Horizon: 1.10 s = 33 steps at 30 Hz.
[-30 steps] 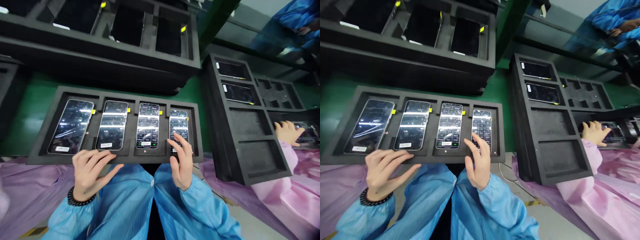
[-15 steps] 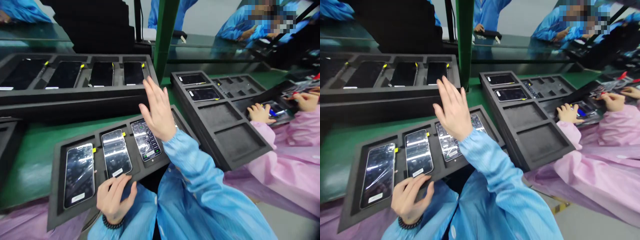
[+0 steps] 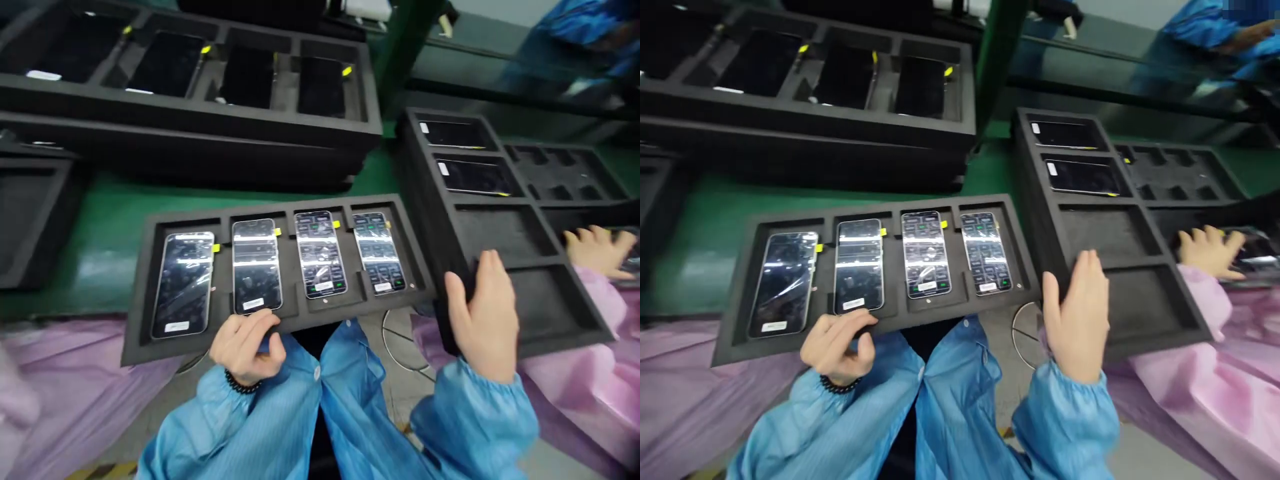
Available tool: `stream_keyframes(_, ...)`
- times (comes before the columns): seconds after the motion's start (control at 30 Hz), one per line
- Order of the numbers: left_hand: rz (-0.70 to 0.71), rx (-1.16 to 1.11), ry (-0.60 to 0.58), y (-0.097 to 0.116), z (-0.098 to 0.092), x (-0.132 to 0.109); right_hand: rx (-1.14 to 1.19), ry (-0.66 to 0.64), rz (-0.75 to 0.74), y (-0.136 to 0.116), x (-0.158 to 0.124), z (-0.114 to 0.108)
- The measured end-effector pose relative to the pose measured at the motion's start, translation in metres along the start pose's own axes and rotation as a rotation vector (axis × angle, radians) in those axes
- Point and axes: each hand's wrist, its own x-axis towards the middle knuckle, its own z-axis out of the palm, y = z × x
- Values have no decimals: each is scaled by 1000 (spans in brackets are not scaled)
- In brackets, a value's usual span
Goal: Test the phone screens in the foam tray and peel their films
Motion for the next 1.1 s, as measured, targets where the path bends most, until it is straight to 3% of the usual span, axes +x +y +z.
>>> stream_keyframes(0.1, -28, -13, -15, 7, 2, -4, 106, 2, -126, -25, 3, 6)
stream_keyframes(0.27, -74, -54, -15, 21, 4, 3, 332, -192, -555, -123, 26, 26)
stream_keyframes(0.33, -109, -91, -59, 23, -3, 9, 309, -288, -685, -153, 33, 41)
stream_keyframes(0.43, -175, -138, -112, 11, -24, 19, 234, -411, -761, -179, 33, 60)
stream_keyframes(0.57, -324, 78, -195, -33, -54, 36, 230, -466, -732, -188, 18, 76)
stream_keyframes(0.63, -437, 235, -353, -58, -60, 48, 264, -454, -702, -189, 12, 81)
stream_keyframes(0.73, -540, 326, -625, -85, -54, 67, 304, -424, -672, -192, 6, 84)
stream_keyframes(0.83, -563, 371, -761, -91, -43, 83, 325, -408, -656, -195, 0, 82)
stream_keyframes(1.0, -631, 434, -763, -84, -41, 95, 312, -407, -614, -200, -13, 77)
stream_keyframes(1.1, -682, 471, -753, -82, -41, 97, 333, -397, -632, -189, -11, 72)
